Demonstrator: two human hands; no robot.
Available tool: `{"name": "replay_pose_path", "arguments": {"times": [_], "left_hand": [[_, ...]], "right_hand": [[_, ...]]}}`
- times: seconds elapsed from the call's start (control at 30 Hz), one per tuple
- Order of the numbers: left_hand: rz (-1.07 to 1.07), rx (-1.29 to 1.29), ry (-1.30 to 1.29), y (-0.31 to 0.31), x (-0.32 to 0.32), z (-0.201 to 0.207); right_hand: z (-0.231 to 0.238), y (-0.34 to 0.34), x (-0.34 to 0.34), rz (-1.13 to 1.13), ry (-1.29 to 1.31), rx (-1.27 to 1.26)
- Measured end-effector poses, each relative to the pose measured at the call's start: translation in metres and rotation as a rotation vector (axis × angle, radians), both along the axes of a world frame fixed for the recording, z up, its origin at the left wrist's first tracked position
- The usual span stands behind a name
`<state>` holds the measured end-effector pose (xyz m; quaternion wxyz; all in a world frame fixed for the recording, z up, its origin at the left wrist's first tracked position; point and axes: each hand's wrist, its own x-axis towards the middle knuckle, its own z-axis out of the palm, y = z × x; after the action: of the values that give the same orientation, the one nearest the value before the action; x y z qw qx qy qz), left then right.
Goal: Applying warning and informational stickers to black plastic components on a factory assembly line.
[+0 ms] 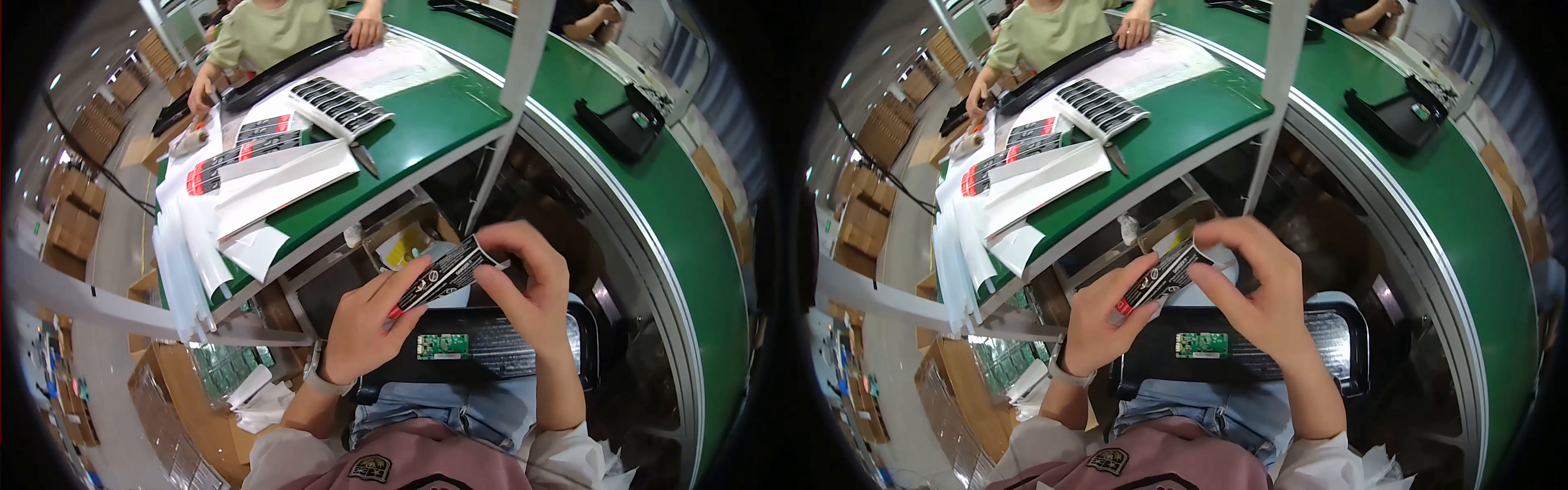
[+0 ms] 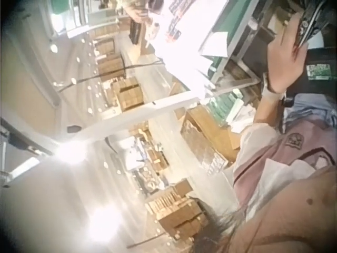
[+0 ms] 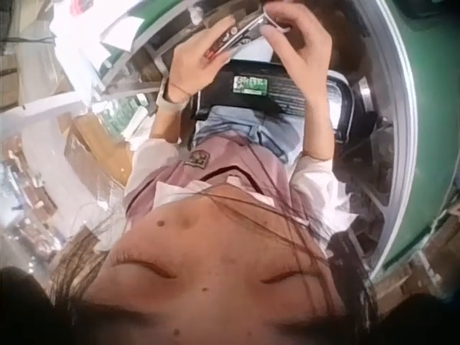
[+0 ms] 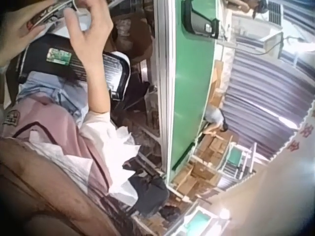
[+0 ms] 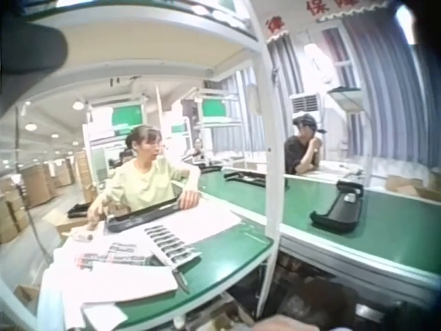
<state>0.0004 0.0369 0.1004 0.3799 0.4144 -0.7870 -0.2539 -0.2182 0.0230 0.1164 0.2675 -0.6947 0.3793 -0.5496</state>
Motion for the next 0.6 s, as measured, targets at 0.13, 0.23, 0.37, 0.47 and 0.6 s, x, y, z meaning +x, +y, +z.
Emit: {"name": "replay_pose_path", "arguments": {"times": [0.13,0.23,0.37,0.47,0.6], "left_hand": [[-0.038,0.003,0.150,0.000,-0.016,0.005],[-0.129,0.006,0.233,-0.005,-0.026,0.007],[-0.188,-0.199,0.090,-0.013,-0.038,0.008],[-0.163,-0.210,0.074,-0.015,-0.045,0.006],[-0.171,-0.266,-0.020,-0.017,-0.048,0.005]], "right_hand": [[-0.007,0.013,-0.006,-0.040,-0.084,0.131],[-0.014,0.021,-0.009,0.016,-0.121,0.207],[-0.012,0.027,-0.018,0.020,0.001,0.052],[-0.011,0.028,-0.021,-0.051,0.099,0.029],[-0.018,0.025,-0.022,-0.158,0.284,-0.146]]}}
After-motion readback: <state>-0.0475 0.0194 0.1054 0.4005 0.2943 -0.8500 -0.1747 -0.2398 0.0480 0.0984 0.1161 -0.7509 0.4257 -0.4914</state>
